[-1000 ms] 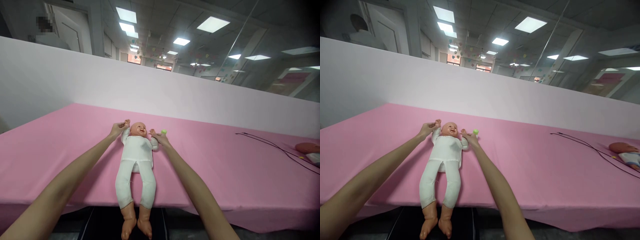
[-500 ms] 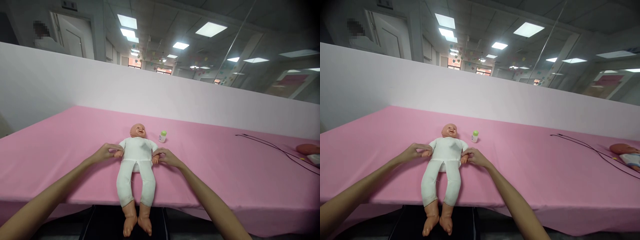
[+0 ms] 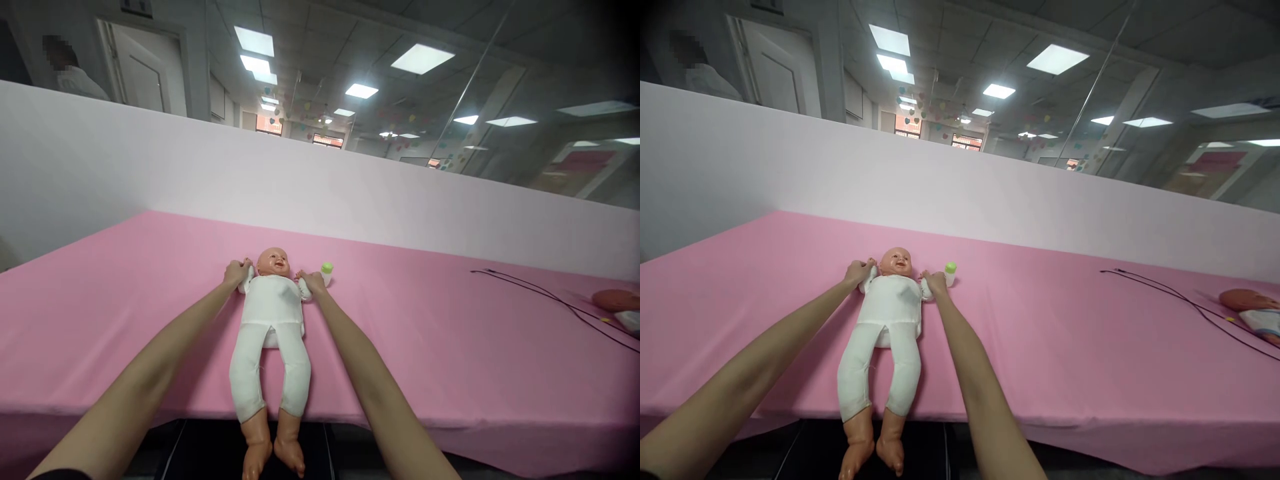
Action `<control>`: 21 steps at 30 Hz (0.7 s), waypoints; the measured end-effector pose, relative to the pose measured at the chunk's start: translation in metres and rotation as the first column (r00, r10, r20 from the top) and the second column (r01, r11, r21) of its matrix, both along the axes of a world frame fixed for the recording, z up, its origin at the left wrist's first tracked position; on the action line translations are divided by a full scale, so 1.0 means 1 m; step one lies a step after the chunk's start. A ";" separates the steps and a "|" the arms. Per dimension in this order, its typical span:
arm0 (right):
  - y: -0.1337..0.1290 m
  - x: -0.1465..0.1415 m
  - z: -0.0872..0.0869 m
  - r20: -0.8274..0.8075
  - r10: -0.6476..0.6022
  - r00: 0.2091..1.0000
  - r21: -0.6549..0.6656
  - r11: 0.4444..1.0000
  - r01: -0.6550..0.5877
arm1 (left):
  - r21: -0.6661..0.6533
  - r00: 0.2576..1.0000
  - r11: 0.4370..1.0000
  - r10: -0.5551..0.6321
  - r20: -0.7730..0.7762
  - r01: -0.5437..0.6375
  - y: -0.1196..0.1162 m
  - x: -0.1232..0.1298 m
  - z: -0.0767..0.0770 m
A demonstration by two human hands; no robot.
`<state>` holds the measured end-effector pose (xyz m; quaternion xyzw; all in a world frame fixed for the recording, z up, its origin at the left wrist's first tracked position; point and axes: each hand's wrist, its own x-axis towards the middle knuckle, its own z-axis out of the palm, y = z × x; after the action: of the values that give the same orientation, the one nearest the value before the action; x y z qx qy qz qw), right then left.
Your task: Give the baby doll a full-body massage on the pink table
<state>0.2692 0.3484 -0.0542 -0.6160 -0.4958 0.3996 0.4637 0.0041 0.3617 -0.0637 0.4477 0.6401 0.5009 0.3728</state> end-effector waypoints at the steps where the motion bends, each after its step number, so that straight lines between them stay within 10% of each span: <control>1: 0.001 -0.002 -0.003 -0.013 -0.004 1.000 -0.012 1.000 0.004 | -0.012 1.000 1.000 -0.014 0.002 0.014 0.000 0.000 -0.002; 6: -0.021 0.013 0.009 -0.074 0.075 0.994 0.071 0.995 -0.070 | 0.074 0.978 0.984 -0.172 0.114 0.164 -0.017 -0.023 0.012; 11: -0.081 0.052 0.034 0.114 0.431 0.895 0.223 0.867 -0.446 | 0.373 0.932 0.860 -0.359 -0.041 0.348 -0.070 -0.063 0.024; 15: -0.119 0.069 0.031 0.342 0.677 0.652 0.095 0.665 -0.741 | 0.265 0.686 0.636 -0.628 -0.368 0.725 -0.114 -0.076 0.013; 18: -0.127 0.070 0.023 0.408 0.667 0.624 0.111 0.642 -0.759 | 0.201 0.541 0.508 -0.725 -0.426 0.838 -0.129 -0.072 0.005; 21: -0.118 0.066 0.024 0.337 0.643 0.688 0.132 0.691 -0.711 | 0.248 0.666 0.618 -0.688 -0.287 0.746 -0.123 -0.065 0.005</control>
<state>0.3354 0.2305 -0.0301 -0.3704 -0.7927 0.3910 0.2853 -0.0606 0.2386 -0.0583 0.7636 0.3373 0.3747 0.4035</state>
